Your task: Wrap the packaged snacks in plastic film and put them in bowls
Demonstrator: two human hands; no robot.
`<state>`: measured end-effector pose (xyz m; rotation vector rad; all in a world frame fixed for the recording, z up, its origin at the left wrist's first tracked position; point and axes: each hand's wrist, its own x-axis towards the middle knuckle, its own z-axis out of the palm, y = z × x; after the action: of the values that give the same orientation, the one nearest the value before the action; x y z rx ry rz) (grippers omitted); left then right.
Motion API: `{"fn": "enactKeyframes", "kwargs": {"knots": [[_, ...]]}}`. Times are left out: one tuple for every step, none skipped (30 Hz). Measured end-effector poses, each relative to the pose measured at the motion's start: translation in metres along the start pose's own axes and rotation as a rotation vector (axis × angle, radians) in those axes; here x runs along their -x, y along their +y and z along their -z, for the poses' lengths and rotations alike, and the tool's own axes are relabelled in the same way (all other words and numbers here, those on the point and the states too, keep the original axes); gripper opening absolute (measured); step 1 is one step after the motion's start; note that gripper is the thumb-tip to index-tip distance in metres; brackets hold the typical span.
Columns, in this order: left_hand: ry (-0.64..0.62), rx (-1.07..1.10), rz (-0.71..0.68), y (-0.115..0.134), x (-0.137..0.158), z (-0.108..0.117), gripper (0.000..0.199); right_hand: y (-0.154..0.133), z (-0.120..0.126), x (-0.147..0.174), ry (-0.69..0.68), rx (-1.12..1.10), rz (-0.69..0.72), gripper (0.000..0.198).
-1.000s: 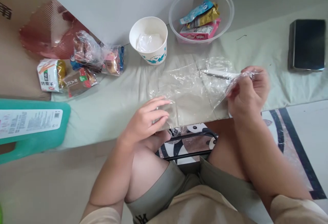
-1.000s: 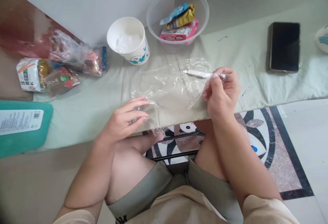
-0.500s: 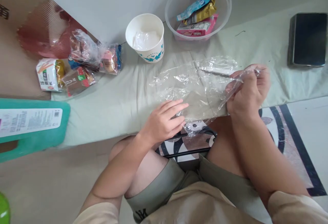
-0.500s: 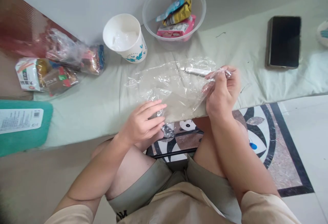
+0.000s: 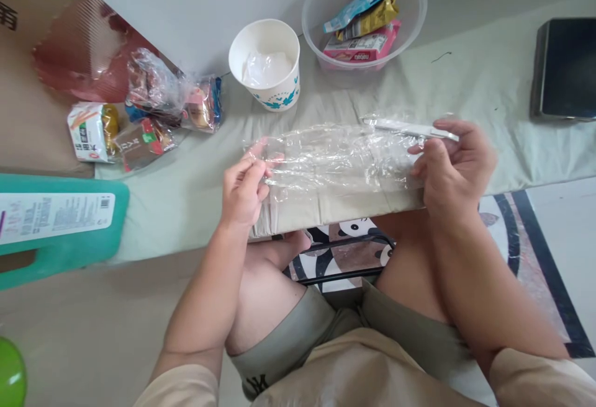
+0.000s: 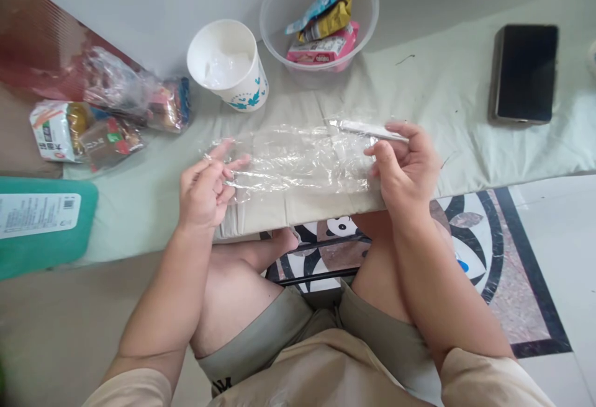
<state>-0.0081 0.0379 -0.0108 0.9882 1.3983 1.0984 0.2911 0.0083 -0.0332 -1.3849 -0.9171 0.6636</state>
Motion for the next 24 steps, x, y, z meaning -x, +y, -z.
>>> {"fn": "enactKeyframes", "kwargs": {"knots": [[0.017,-0.022,0.012,0.002,0.000,0.000,0.031,0.000,0.001,0.000,-0.016,-0.013,-0.033,0.035],[0.033,-0.045,0.024,0.003,0.001,0.000,0.026,-0.001,0.002,0.001,-0.036,-0.021,-0.066,0.042],[0.048,-0.070,0.035,0.004,0.002,0.000,0.022,-0.001,0.003,0.001,-0.057,-0.020,-0.093,0.045],[0.060,-0.096,0.044,0.004,0.002,0.000,0.018,-0.002,0.003,0.002,-0.071,-0.006,-0.109,0.045],[0.072,-0.125,0.048,0.004,0.002,0.000,0.017,-0.002,0.004,0.002,-0.074,0.015,-0.113,0.042],[0.086,-0.155,0.046,0.003,0.003,0.000,0.017,-0.003,0.003,0.002,-0.070,0.040,-0.109,0.038],[0.104,-0.185,0.037,0.002,0.002,0.001,0.017,-0.004,0.002,0.002,-0.061,0.068,-0.098,0.036],[0.117,-0.216,0.026,0.000,0.002,0.001,0.018,-0.006,0.001,0.002,-0.053,0.096,-0.087,0.033],[0.125,-0.246,0.011,-0.001,0.001,0.001,0.018,-0.007,0.000,0.001,-0.050,0.129,-0.076,0.031],[0.132,-0.274,-0.003,-0.003,0.000,0.001,0.018,-0.008,-0.002,0.001,-0.050,0.170,-0.067,0.030],[0.137,-0.304,-0.014,-0.004,-0.001,0.002,0.018,-0.009,-0.003,0.001,-0.048,0.215,-0.056,0.029],[0.141,-0.340,-0.024,-0.005,-0.002,0.002,0.017,-0.010,-0.004,0.001,-0.044,0.257,-0.042,0.030],[0.149,-0.382,-0.037,-0.005,-0.004,0.002,0.017,-0.009,-0.005,0.000,-0.040,0.288,-0.030,0.033],[0.160,-0.427,-0.055,-0.005,-0.006,0.003,0.017,-0.008,-0.005,0.000,-0.040,0.304,-0.022,0.038],[0.174,-0.473,-0.076,-0.005,-0.008,0.003,0.017,-0.006,-0.005,-0.001,-0.042,0.307,-0.013,0.043],[0.188,-0.518,-0.099,-0.005,-0.010,0.003,0.018,-0.004,-0.005,-0.002,-0.046,0.305,0.001,0.047],[0.202,-0.563,-0.123,-0.004,-0.012,0.003,0.019,0.000,-0.005,-0.004,-0.048,0.305,0.026,0.050],[0.217,-0.608,-0.141,-0.003,-0.014,0.003,0.019,0.003,-0.005,-0.006,-0.050,0.314,0.057,0.051],[0.232,-0.652,-0.155,-0.003,-0.015,0.002,0.020,0.006,-0.005,-0.008,-0.052,0.336,0.098,0.052],[0.246,-0.698,-0.168,-0.002,-0.016,0.002,0.020,0.009,-0.004,-0.010,-0.052,0.372,0.143,0.053],[0.258,-0.744,-0.180,-0.001,-0.017,0.001,0.020,0.012,-0.004,-0.011,-0.052,0.415,0.187,0.053],[0.267,-0.790,-0.190,0.000,-0.018,0.001,0.018,0.013,-0.004,-0.013,-0.052,0.457,0.226,0.054],[0.273,-0.832,-0.198,0.000,-0.019,0.001,0.016,0.014,-0.004,-0.014,-0.056,0.493,0.253,0.053],[0.278,-0.869,-0.201,0.000,-0.020,0.001,0.015,0.015,-0.005,-0.015,-0.063,0.521,0.267,0.051]]}}
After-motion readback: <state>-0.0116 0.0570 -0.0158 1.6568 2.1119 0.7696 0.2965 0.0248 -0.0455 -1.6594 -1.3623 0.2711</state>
